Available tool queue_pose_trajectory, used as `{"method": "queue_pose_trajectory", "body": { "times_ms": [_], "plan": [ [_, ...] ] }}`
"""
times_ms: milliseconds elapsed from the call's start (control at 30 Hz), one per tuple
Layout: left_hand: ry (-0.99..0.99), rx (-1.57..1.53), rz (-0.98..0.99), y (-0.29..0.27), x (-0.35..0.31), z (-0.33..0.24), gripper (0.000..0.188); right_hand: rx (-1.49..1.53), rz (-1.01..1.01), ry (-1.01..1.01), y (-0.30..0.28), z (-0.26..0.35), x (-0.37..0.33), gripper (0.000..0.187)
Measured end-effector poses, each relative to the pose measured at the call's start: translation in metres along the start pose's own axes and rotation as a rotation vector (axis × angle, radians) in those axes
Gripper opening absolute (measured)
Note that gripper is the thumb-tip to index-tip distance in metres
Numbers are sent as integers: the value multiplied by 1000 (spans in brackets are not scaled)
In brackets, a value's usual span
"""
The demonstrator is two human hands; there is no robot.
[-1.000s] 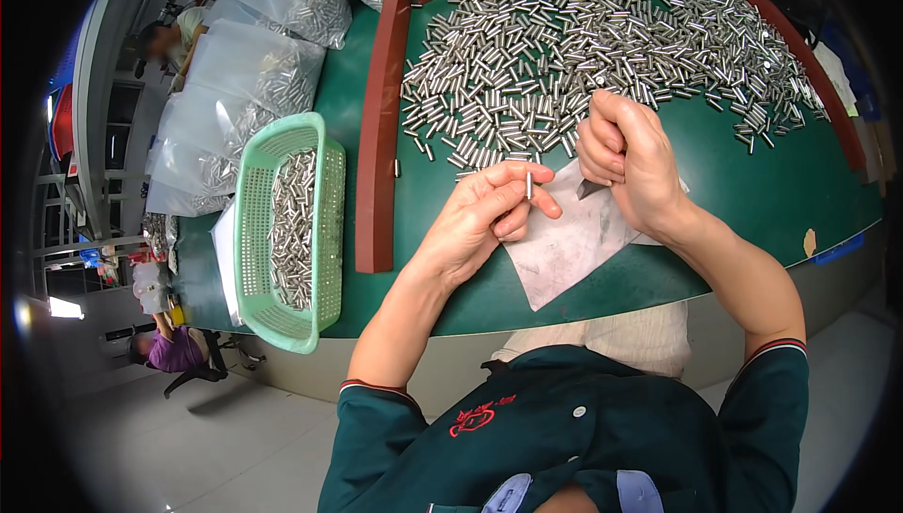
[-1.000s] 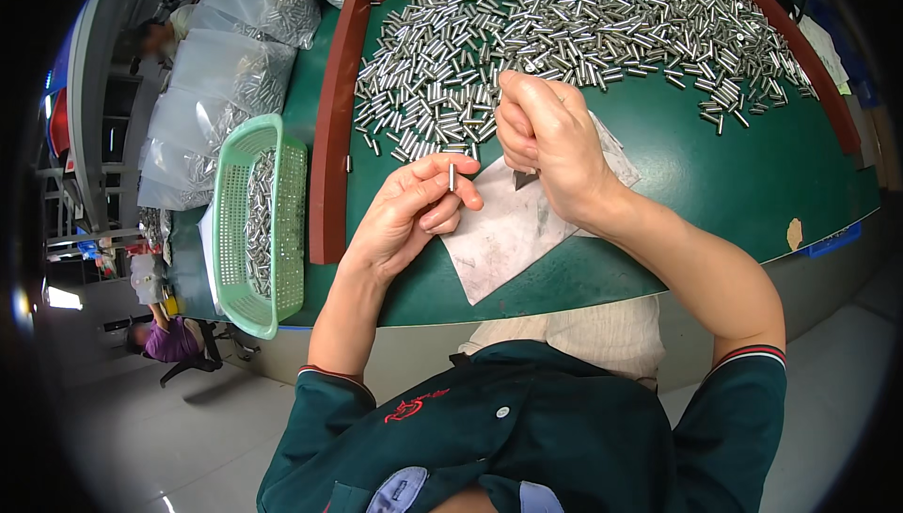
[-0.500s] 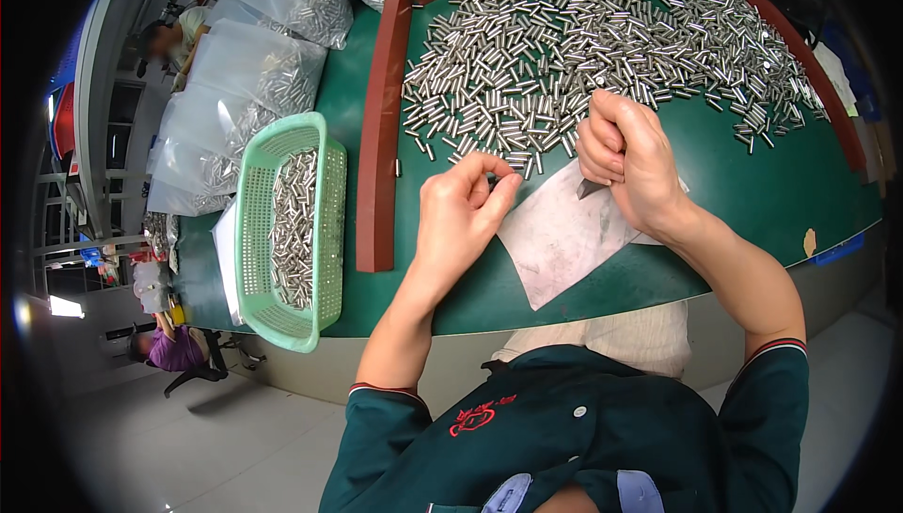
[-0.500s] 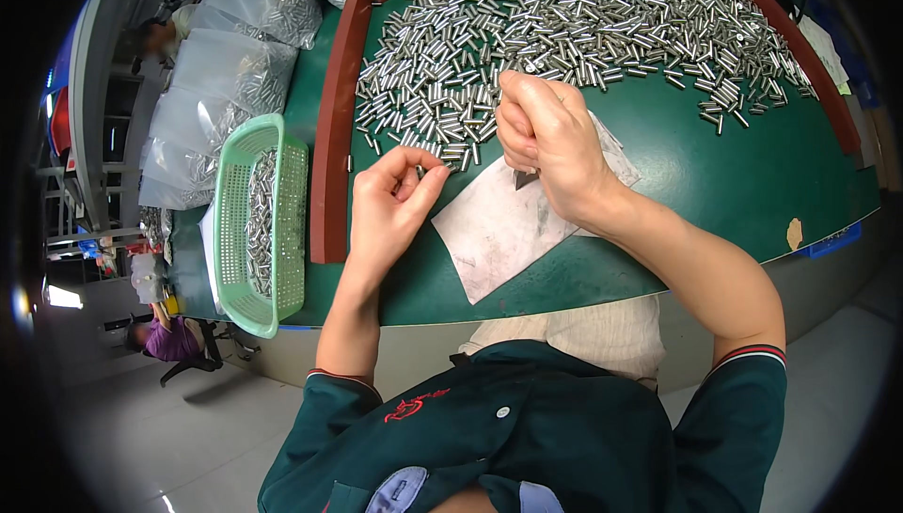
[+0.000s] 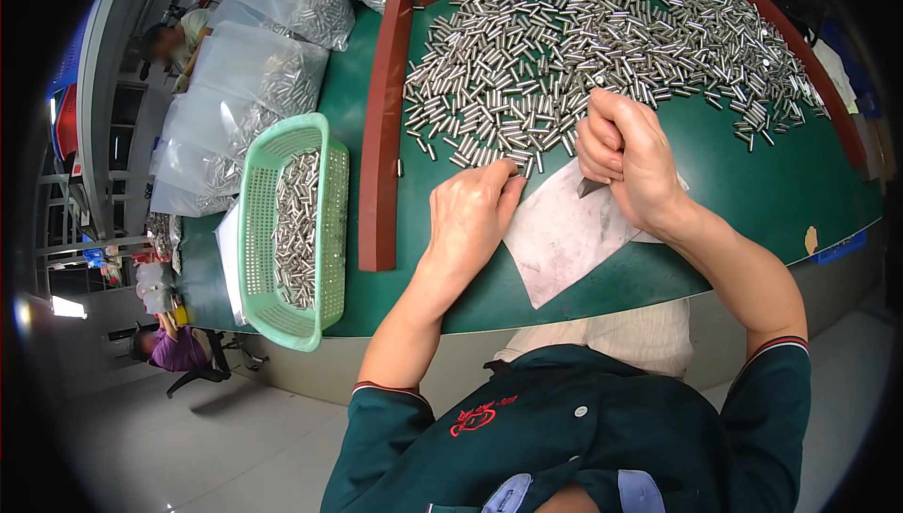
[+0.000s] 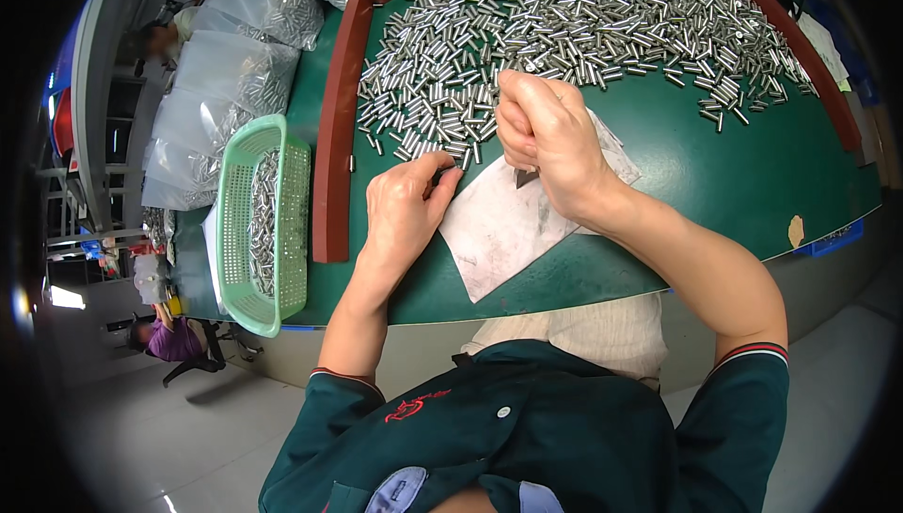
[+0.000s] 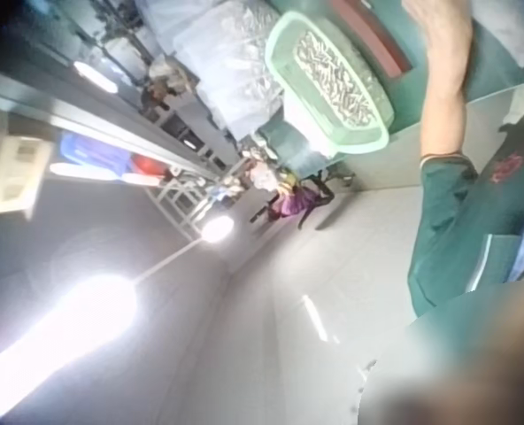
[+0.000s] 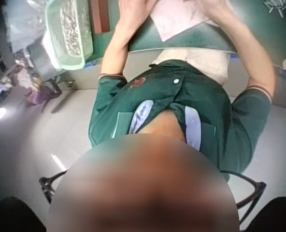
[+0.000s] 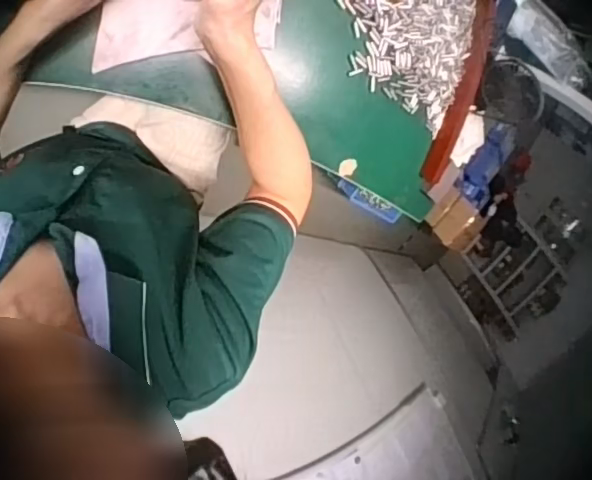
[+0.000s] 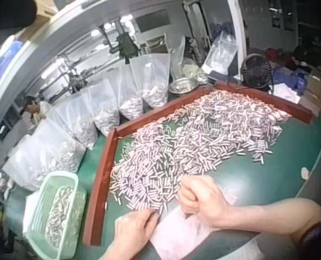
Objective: Processing small cylindrical metal components using a handheld scraper tool at a manufacturing workbench.
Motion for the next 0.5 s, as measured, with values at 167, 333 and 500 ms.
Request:
{"method": "queue_pose_trajectory", "body": {
  "times_ms": [167, 333, 500],
  "plan": [
    [44, 9, -35, 0, 0, 2, 9, 8, 6, 2, 1, -1, 1, 37],
    [-403, -813, -30, -6, 4, 1, 5, 0, -2, -13, 0, 0, 2, 38],
    [-666, -1802, 181, -11, 3, 14, 6, -38, 1, 20, 0, 1, 0, 37]
  ]
}}
Point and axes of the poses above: each hand's wrist, its own x-axis towards the middle knuckle, its own y-axis out of the palm, z = x × y, the point moved 2 cm from there along x, towards the middle knuckle, and after that the axes turned 11 degrees about -x, right-handed, at the moved point
